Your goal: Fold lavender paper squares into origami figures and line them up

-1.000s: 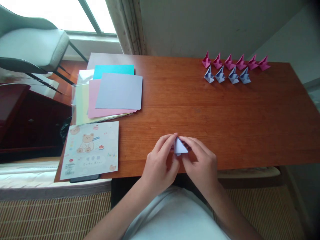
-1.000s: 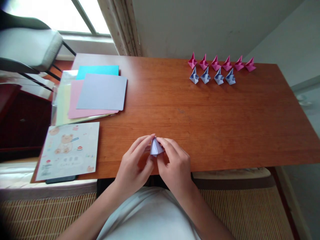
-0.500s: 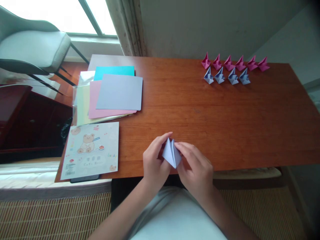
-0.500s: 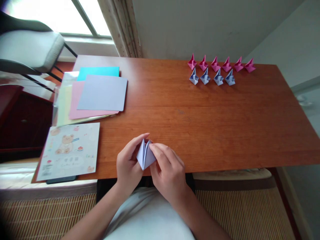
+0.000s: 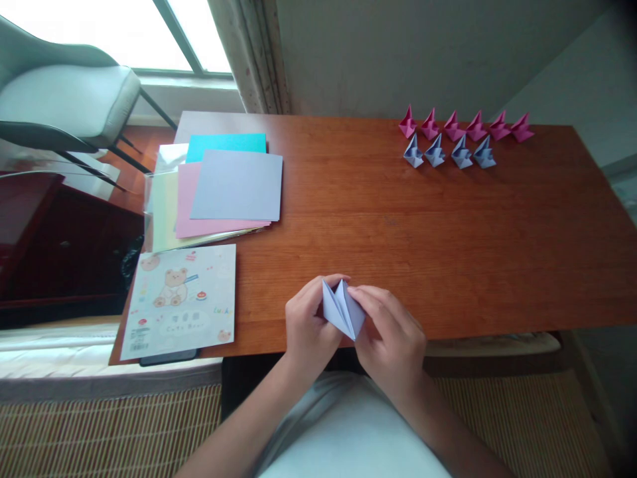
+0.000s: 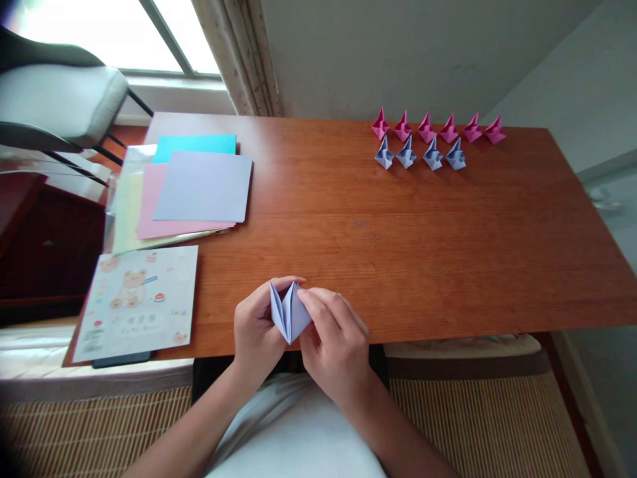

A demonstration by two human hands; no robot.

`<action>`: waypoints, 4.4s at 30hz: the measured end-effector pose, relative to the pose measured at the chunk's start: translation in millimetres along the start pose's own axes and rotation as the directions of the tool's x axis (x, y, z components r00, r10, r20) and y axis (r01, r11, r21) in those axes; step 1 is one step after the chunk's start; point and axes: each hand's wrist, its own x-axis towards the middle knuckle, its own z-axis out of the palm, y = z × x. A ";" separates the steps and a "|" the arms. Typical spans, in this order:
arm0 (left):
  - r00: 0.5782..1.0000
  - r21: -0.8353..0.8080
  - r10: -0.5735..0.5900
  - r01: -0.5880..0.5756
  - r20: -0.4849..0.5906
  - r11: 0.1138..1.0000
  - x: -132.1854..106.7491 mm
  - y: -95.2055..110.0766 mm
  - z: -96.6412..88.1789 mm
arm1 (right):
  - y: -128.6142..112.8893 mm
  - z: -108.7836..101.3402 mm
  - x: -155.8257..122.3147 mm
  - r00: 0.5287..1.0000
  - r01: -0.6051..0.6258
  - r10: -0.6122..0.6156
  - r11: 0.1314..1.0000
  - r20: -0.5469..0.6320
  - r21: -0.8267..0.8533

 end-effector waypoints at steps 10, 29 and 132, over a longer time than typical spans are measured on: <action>0.966 0.017 -0.017 0.013 0.260 1.000 -1.9 6.5 -6.5 | 11.4 -10.6 11.0 0.998 -0.040 0.038 0.999 -0.051 -0.034; 0.996 0.023 0.042 -0.044 0.075 0.999 -9.1 -1.0 -6.8 | -1.7 -4.4 9.5 0.991 0.131 -0.130 0.990 -0.026 0.046; 0.960 -0.078 -0.017 0.040 0.278 0.996 -0.6 11.5 -16.0 | 15.3 -30.5 31.6 0.932 -0.336 0.237 0.846 0.273 0.414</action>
